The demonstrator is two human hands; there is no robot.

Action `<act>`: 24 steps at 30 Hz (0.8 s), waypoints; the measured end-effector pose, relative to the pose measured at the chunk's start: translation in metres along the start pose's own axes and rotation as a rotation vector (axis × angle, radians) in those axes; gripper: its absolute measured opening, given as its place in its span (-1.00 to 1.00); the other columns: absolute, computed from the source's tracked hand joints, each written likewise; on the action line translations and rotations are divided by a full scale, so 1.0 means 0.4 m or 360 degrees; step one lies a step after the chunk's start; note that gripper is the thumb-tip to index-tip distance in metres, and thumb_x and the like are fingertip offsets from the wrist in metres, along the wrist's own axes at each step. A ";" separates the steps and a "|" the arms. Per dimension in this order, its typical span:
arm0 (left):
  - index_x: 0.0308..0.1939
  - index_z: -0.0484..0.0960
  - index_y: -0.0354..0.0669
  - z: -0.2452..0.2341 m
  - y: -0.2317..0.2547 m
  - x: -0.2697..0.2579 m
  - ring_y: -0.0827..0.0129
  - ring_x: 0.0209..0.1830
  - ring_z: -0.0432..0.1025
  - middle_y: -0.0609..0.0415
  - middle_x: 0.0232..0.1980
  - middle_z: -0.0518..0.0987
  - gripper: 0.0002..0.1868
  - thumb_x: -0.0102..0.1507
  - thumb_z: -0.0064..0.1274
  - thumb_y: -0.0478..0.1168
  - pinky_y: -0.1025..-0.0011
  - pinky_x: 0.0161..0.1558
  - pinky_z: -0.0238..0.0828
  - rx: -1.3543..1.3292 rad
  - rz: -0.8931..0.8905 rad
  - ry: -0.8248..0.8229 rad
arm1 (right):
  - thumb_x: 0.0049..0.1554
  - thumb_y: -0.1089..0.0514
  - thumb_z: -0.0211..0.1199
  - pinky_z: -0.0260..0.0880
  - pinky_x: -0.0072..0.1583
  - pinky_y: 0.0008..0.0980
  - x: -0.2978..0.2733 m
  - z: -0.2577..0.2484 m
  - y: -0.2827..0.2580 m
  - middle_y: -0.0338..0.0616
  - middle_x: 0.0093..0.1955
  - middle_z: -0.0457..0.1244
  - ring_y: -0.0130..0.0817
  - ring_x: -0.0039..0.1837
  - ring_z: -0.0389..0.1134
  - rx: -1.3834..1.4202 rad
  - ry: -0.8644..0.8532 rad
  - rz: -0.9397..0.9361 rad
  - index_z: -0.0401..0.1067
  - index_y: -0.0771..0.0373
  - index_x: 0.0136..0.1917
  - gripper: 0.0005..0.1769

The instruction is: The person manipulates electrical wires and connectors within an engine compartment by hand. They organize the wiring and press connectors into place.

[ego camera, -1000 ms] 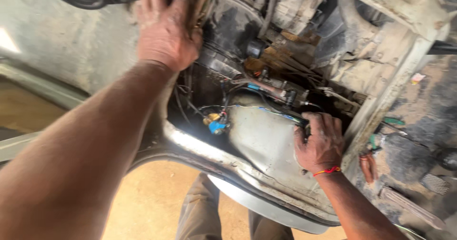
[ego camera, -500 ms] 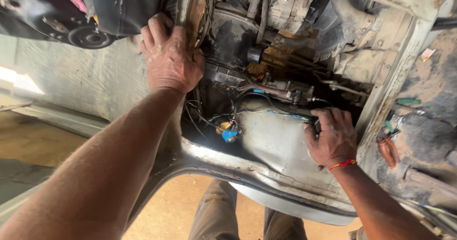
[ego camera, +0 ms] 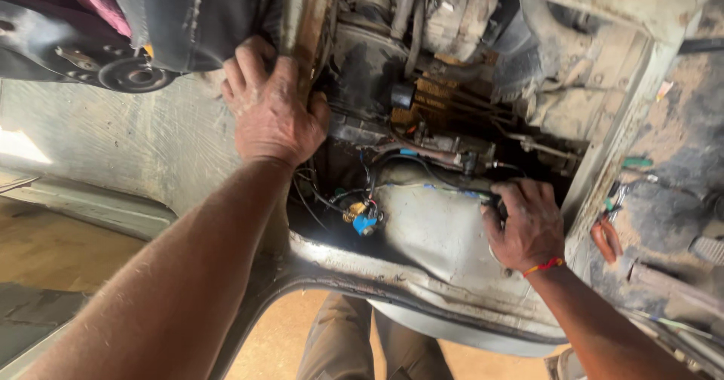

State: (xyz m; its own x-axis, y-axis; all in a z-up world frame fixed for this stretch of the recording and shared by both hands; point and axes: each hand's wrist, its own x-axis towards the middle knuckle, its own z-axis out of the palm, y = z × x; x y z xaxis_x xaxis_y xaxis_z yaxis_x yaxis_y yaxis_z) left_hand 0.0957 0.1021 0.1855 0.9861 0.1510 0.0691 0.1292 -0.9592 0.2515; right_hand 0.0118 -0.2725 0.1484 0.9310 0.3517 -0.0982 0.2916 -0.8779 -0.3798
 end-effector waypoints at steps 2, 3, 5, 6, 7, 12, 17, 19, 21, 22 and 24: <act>0.15 0.59 0.08 -0.005 0.000 -0.002 -0.06 0.19 0.14 -0.10 0.19 0.25 -0.40 0.00 0.29 -0.08 -0.03 0.16 0.13 -0.0029 -0.0013 -0.0002 | 0.06 0.05 0.33 0.29 0.17 0.06 -0.002 0.002 -0.003 0.04 0.05 0.27 0.16 0.14 0.23 0.0005 -0.0004 -0.0008 0.45 0.22 0.08 -0.65; 0.13 0.59 0.09 -0.006 0.002 -0.002 -0.05 0.19 0.14 -0.09 0.19 0.25 -0.42 0.00 0.28 -0.08 -0.02 0.16 0.13 -0.0040 -0.0030 -0.0010 | 0.07 0.05 0.33 0.29 0.16 0.06 -0.003 0.003 -0.005 0.05 0.05 0.26 0.16 0.14 0.23 -0.0011 -0.0010 -0.0012 0.45 0.22 0.09 -0.65; 0.12 0.59 0.10 -0.005 0.000 0.012 -0.04 0.19 0.15 -0.08 0.19 0.25 -0.43 0.01 0.28 -0.08 -0.01 0.18 0.13 -0.0063 -0.0031 -0.0011 | 0.08 0.04 0.32 0.30 0.16 0.05 0.009 0.012 -0.001 0.03 0.06 0.27 0.15 0.14 0.23 -0.0023 0.0010 -0.0004 0.45 0.22 0.09 -0.66; 0.12 0.59 0.11 -0.005 0.003 0.009 -0.04 0.20 0.15 -0.08 0.19 0.26 -0.44 0.02 0.29 -0.08 -0.01 0.19 0.13 -0.0077 -0.0035 -0.0026 | 0.09 0.05 0.31 0.30 0.18 0.05 0.002 0.011 -0.001 0.01 0.07 0.27 0.13 0.15 0.23 -0.0016 0.0006 0.0006 0.45 0.22 0.09 -0.66; 0.12 0.59 0.12 -0.005 0.005 0.003 -0.04 0.20 0.15 -0.08 0.19 0.26 -0.45 0.03 0.29 -0.08 0.00 0.20 0.13 -0.0090 -0.0038 -0.0040 | 0.09 0.05 0.30 0.31 0.19 0.04 -0.006 0.007 0.000 0.00 0.08 0.28 0.11 0.15 0.24 -0.0010 0.0003 0.0015 0.44 0.21 0.10 -0.67; 0.10 0.61 0.09 -0.015 0.009 0.010 -0.04 0.18 0.16 -0.09 0.16 0.27 -0.42 -0.02 0.31 -0.09 -0.02 0.16 0.11 -0.0061 -0.0023 0.0024 | 0.08 0.01 0.31 0.31 0.16 0.02 -0.001 0.012 -0.002 -0.01 0.03 0.27 0.08 0.13 0.24 -0.0085 -0.0064 0.0048 0.46 0.21 0.10 -0.64; 0.08 0.62 0.10 -0.006 0.011 -0.003 -0.05 0.17 0.15 -0.10 0.17 0.27 -0.45 0.00 0.30 -0.09 -0.02 0.17 0.12 -0.0028 -0.0026 0.0022 | 0.09 0.02 0.29 0.31 0.15 -0.01 -0.008 0.009 -0.002 -0.03 0.05 0.29 0.06 0.14 0.25 -0.0029 -0.0032 0.0050 0.45 0.21 0.09 -0.65; 0.04 0.61 0.07 -0.003 0.012 0.004 -0.06 0.19 0.15 -0.09 0.18 0.27 -0.48 -0.01 0.31 -0.07 -0.03 0.18 0.11 -0.0002 -0.0024 0.0036 | 0.06 0.02 0.31 0.31 0.14 0.00 0.002 0.007 -0.002 -0.03 0.03 0.28 0.07 0.12 0.25 -0.0017 -0.0047 0.0081 0.46 0.21 0.09 -0.64; 0.06 0.61 0.09 -0.003 0.014 0.003 -0.06 0.20 0.15 -0.09 0.19 0.27 -0.48 0.02 0.31 -0.08 -0.03 0.18 0.11 -0.0022 -0.0030 0.0032 | 0.07 0.04 0.31 0.32 0.15 0.00 0.001 0.004 -0.004 -0.02 0.05 0.29 0.06 0.13 0.25 -0.0023 -0.0024 0.0065 0.46 0.22 0.08 -0.66; 0.07 0.61 0.10 -0.003 0.016 -0.002 -0.06 0.20 0.15 -0.10 0.19 0.27 -0.49 0.03 0.31 -0.08 -0.03 0.19 0.11 -0.0033 -0.0035 0.0027 | 0.07 0.05 0.30 0.32 0.15 0.00 -0.003 0.002 -0.004 -0.02 0.06 0.29 0.06 0.13 0.25 -0.0027 -0.0017 0.0058 0.45 0.22 0.08 -0.66; 0.04 0.62 0.10 -0.003 0.019 0.000 -0.07 0.19 0.14 -0.10 0.17 0.27 -0.49 0.00 0.31 -0.08 -0.03 0.17 0.10 0.0006 -0.0025 0.0036 | 0.06 0.04 0.31 0.32 0.16 -0.01 -0.003 0.001 -0.004 -0.04 0.03 0.29 0.06 0.13 0.25 -0.0002 -0.0052 0.0105 0.46 0.21 0.07 -0.66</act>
State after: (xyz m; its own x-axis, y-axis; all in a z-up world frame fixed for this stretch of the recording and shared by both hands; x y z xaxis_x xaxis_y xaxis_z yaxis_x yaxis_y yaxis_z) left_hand 0.0964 0.0951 0.1887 0.9813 0.1716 0.0868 0.1455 -0.9575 0.2490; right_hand 0.0102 -0.2712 0.1487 0.9405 0.3034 -0.1528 0.2301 -0.8999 -0.3704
